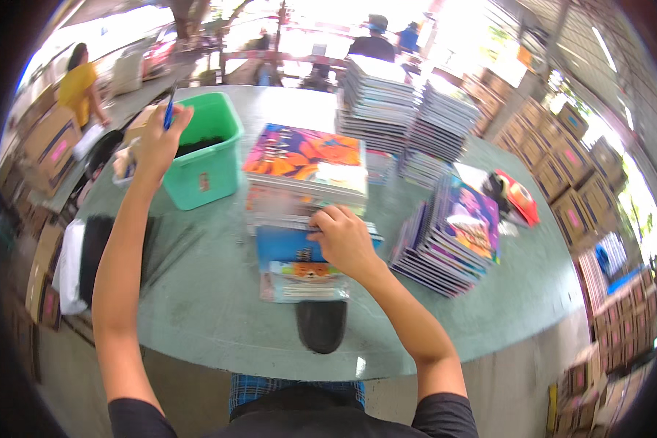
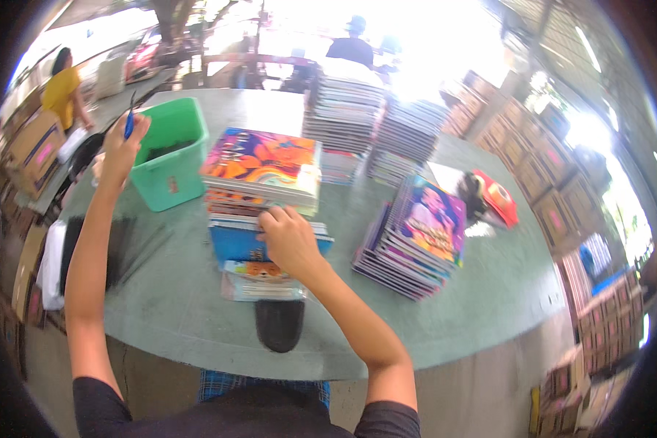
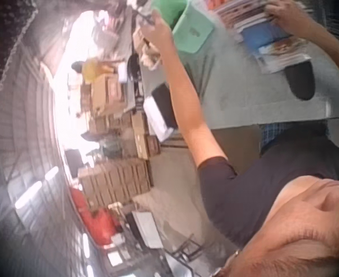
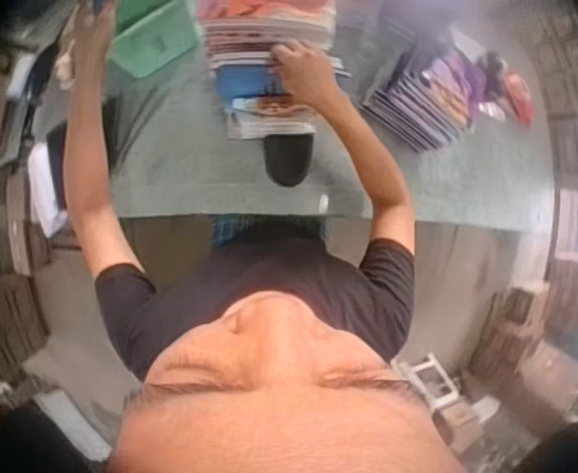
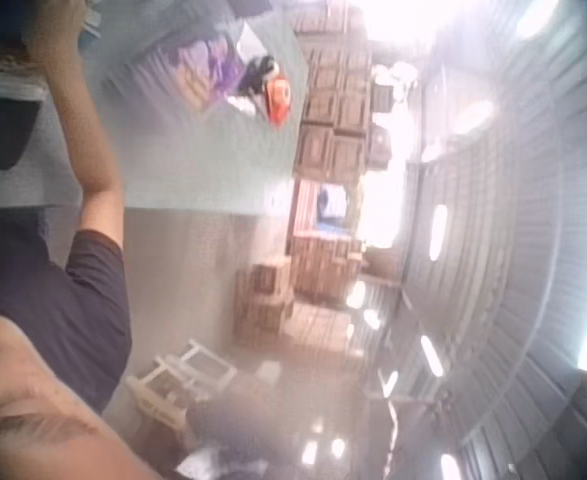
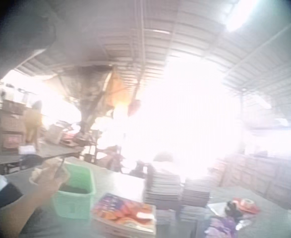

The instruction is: The person picks up plastic spiral coils, threads them through the pre-punched holes of several notebooks, cuts the excess length using pliers, and places the finished notebooks onto stacks on a table.

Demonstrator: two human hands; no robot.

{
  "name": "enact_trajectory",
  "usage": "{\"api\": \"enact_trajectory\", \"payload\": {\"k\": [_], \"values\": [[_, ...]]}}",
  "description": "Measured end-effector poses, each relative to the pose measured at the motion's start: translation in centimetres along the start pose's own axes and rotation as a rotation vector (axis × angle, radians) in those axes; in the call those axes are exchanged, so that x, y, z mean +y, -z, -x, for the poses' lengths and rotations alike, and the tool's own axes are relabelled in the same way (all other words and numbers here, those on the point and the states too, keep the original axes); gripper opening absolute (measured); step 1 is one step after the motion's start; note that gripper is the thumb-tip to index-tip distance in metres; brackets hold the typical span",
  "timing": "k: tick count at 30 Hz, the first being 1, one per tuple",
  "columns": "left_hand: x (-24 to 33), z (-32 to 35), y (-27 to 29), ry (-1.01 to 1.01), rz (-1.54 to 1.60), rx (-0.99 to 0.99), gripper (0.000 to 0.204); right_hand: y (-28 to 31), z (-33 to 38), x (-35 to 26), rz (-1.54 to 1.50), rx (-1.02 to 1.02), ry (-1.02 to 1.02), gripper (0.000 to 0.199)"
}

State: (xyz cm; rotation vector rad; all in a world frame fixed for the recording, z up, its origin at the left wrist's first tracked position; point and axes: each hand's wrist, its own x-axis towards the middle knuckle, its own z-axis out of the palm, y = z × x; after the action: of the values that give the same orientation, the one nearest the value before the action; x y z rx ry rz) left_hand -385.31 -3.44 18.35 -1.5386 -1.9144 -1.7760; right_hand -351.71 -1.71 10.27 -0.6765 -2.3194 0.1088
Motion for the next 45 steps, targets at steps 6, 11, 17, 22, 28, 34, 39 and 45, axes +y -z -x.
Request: {"api": "enact_trajectory", "payload": {"k": [6,11,17,22,28,34,39,45], "values": [[0.4,8.0,0.3,0.209,0.083,-0.288,0.026,11.5,-0.9,3.2,-0.127,0.390,-0.326,0.018],[-1.9,14.4,2.1,0.182,0.017,-0.294,0.024,25.7,0.7,8.5,-0.399,0.714,-0.166,0.017],[-8.7,26.3,1.8,-0.050,-0.339,-0.486,0.042,24.5,15.2,19.5,-0.614,0.433,-0.648,0.028],[-7.0,28.9,1.4,-0.076,-0.484,-0.561,0.050,19.8,16.4,21.1,-0.666,0.751,-1.042,0.056],[-7.0,29.4,0.7,-0.159,-0.519,-0.510,0.057,21.1,16.2,24.7,-0.274,0.525,-0.920,0.050],[-6.7,29.2,0.9,-0.084,-0.473,-0.547,0.056,20.5,16.0,23.9,-0.175,0.547,-0.924,0.033],[-6.3,28.8,2.0,-0.050,-0.497,-0.561,0.051,19.4,13.9,23.1,0.000,0.399,-0.817,0.033],[-8.4,25.2,4.1,-0.120,-0.478,-0.366,0.030,23.2,13.4,24.0,0.676,0.173,-0.486,0.037]]}}
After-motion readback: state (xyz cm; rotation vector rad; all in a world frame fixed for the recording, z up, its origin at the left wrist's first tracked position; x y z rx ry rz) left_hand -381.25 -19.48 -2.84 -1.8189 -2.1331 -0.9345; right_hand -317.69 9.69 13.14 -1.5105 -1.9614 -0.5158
